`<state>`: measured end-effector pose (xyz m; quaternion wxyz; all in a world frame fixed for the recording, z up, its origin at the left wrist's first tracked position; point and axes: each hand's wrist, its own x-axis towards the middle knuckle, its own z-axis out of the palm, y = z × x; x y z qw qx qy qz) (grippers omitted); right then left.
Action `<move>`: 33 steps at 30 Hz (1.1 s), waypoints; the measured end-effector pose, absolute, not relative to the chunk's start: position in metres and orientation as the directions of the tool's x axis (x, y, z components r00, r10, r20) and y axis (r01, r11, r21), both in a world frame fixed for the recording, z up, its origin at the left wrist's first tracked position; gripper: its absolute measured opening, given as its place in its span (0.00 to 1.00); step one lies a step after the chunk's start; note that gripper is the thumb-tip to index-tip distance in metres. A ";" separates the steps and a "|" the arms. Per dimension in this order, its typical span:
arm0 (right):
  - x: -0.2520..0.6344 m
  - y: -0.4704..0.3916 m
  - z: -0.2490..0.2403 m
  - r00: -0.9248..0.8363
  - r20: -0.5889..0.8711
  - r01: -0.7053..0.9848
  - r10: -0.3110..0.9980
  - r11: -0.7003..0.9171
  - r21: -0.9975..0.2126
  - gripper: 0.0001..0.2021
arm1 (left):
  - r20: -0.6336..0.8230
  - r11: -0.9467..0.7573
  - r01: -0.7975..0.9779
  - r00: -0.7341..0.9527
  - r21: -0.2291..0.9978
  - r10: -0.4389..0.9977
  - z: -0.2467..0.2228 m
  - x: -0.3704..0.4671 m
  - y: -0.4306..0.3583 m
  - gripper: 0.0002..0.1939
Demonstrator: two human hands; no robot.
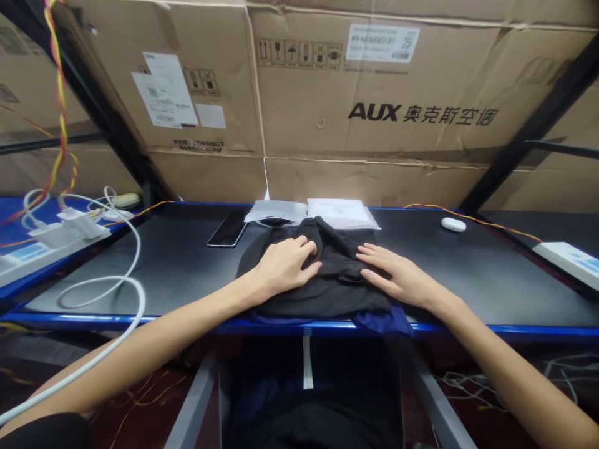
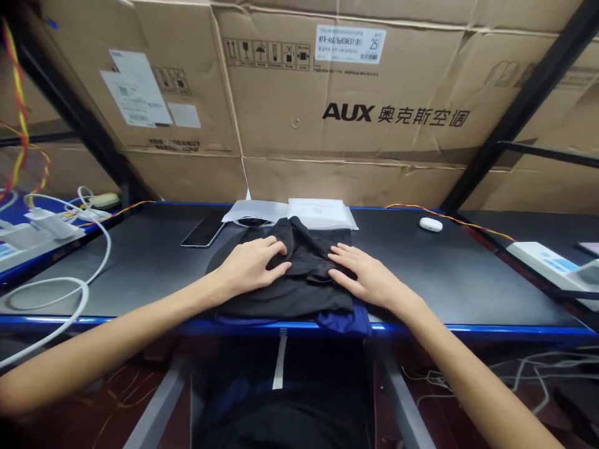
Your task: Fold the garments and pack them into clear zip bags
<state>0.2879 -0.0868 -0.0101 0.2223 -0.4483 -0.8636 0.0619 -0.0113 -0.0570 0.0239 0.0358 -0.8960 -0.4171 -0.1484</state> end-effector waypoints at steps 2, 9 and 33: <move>0.289 -0.085 -0.011 -0.517 0.283 0.745 0.808 0.588 -0.315 0.23 | 0.308 -0.653 0.744 0.593 0.143 0.744 0.024 -0.015 -0.052 0.08; 0.292 -0.084 -0.009 -0.522 0.261 0.720 0.812 0.583 -0.376 0.24 | 0.481 -0.553 0.756 0.362 0.350 0.799 0.054 -0.047 -0.033 0.06; 0.290 -0.085 -0.008 -0.458 0.331 0.681 0.825 0.565 -0.465 0.14 | 0.161 -0.738 0.645 0.721 0.196 0.673 0.039 -0.087 0.007 0.23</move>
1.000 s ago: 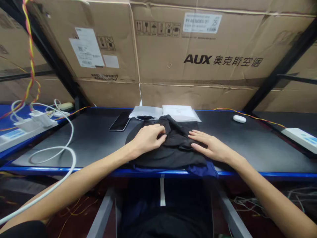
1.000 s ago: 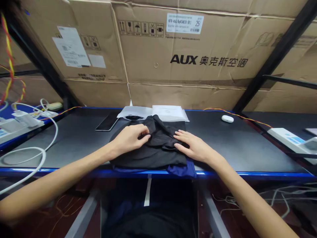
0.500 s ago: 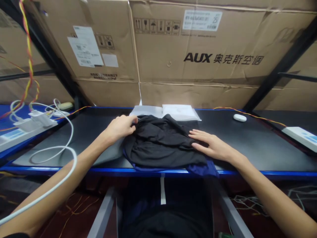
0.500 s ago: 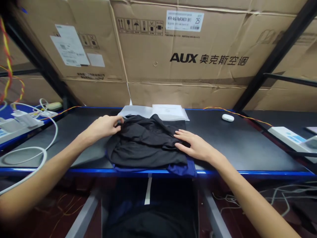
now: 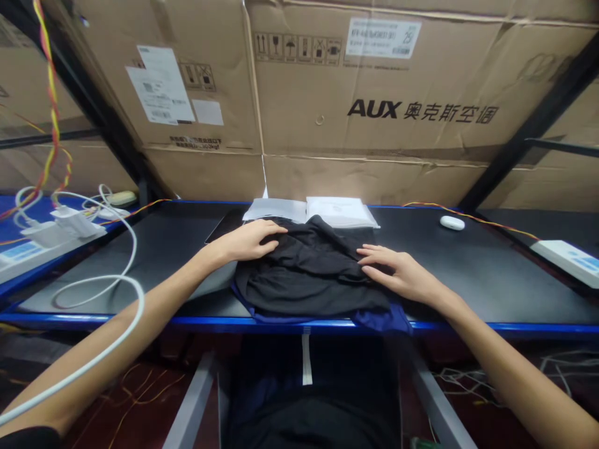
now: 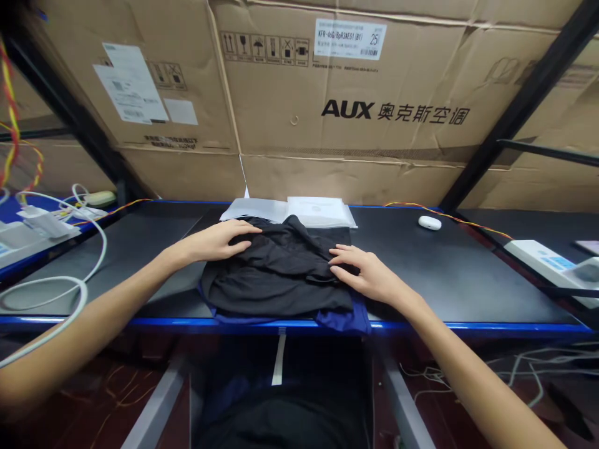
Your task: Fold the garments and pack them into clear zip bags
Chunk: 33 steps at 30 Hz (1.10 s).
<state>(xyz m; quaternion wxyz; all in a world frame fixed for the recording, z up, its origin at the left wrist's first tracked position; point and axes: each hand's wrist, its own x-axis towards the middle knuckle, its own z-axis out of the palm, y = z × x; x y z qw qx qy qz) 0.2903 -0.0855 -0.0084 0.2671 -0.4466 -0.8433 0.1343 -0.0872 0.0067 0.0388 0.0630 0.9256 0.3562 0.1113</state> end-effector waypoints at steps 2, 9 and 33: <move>0.290 -0.085 -0.009 -0.452 0.344 0.669 0.823 0.568 -0.480 0.12 | 0.145 -0.726 0.661 0.713 0.189 0.686 0.035 -0.086 0.010 0.22; 0.289 -0.089 0.002 -0.380 0.430 0.599 0.819 0.572 -0.561 0.07 | 0.361 -0.770 0.563 0.680 0.301 0.639 0.055 -0.095 -0.002 0.15; 0.294 -0.078 0.031 -0.420 0.379 0.676 0.824 0.563 -0.476 0.14 | 0.245 -0.787 0.549 0.752 0.280 0.612 0.070 -0.050 0.014 0.17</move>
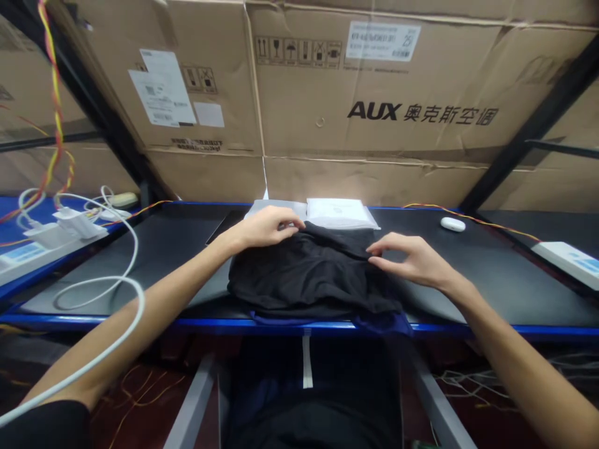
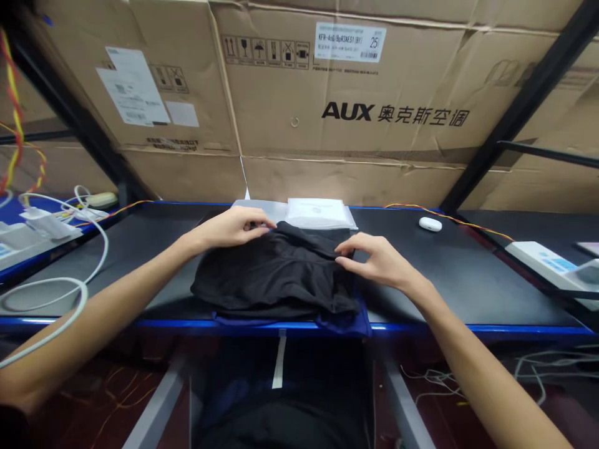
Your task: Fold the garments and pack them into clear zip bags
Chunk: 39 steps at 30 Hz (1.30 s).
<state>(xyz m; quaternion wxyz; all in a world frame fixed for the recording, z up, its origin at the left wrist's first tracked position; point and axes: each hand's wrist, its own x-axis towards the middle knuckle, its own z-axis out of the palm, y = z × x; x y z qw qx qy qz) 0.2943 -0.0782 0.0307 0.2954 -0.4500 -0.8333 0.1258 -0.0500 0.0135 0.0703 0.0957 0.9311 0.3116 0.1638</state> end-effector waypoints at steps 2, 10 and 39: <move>0.300 -0.068 0.026 -0.478 0.429 0.691 0.767 0.629 -0.356 0.14 | 0.263 -0.798 0.563 0.754 0.214 0.602 0.063 -0.041 0.032 0.19; 0.308 -0.056 0.023 -0.384 0.368 0.744 0.847 0.520 -0.420 0.12 | 0.208 -0.751 0.566 0.733 0.340 0.647 0.046 -0.034 0.061 0.15; 0.254 -0.040 0.016 -0.604 0.231 0.690 0.763 0.645 -0.327 0.29 | 0.014 -0.808 0.530 0.834 0.258 0.551 0.024 -0.047 0.000 0.36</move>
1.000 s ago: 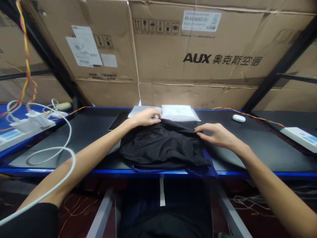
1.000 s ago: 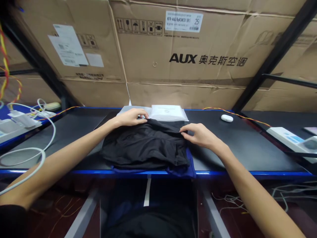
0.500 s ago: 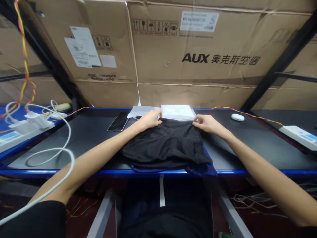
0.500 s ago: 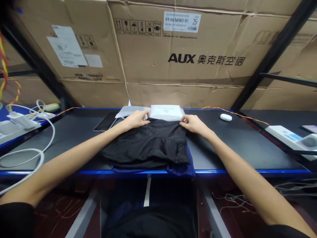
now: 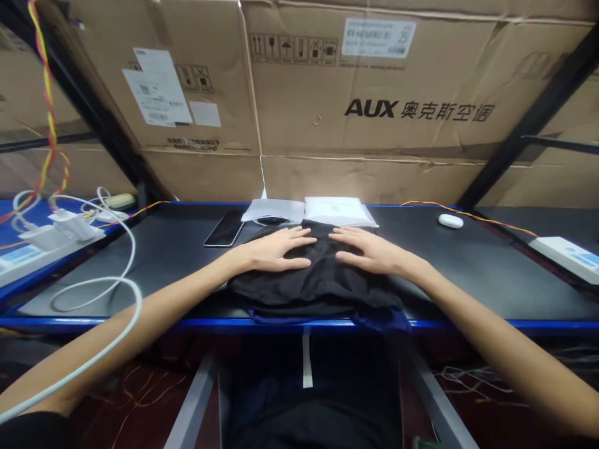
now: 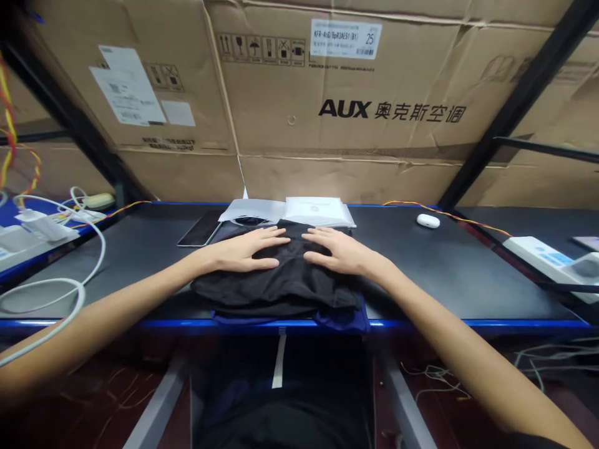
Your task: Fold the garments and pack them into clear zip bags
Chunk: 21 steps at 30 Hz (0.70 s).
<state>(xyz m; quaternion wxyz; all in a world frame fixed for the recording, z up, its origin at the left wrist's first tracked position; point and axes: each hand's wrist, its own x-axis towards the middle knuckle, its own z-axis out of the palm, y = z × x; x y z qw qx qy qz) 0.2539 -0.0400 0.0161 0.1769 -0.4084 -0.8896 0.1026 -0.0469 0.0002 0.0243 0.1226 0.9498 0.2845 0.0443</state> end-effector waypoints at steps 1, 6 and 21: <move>0.250 -0.043 0.015 -0.628 0.161 0.693 0.761 0.642 -0.330 0.32 | -0.022 -0.803 0.539 0.834 0.255 0.552 0.021 -0.050 -0.003 0.37; 0.241 -0.050 0.009 -0.653 0.013 0.709 0.758 0.617 -0.341 0.36 | -0.030 -0.800 0.548 0.829 0.245 0.558 0.011 -0.055 -0.005 0.37; 0.241 -0.053 0.010 -0.654 0.019 0.721 0.757 0.630 -0.290 0.35 | -0.016 -0.807 0.552 0.827 0.210 0.562 0.012 -0.054 -0.005 0.36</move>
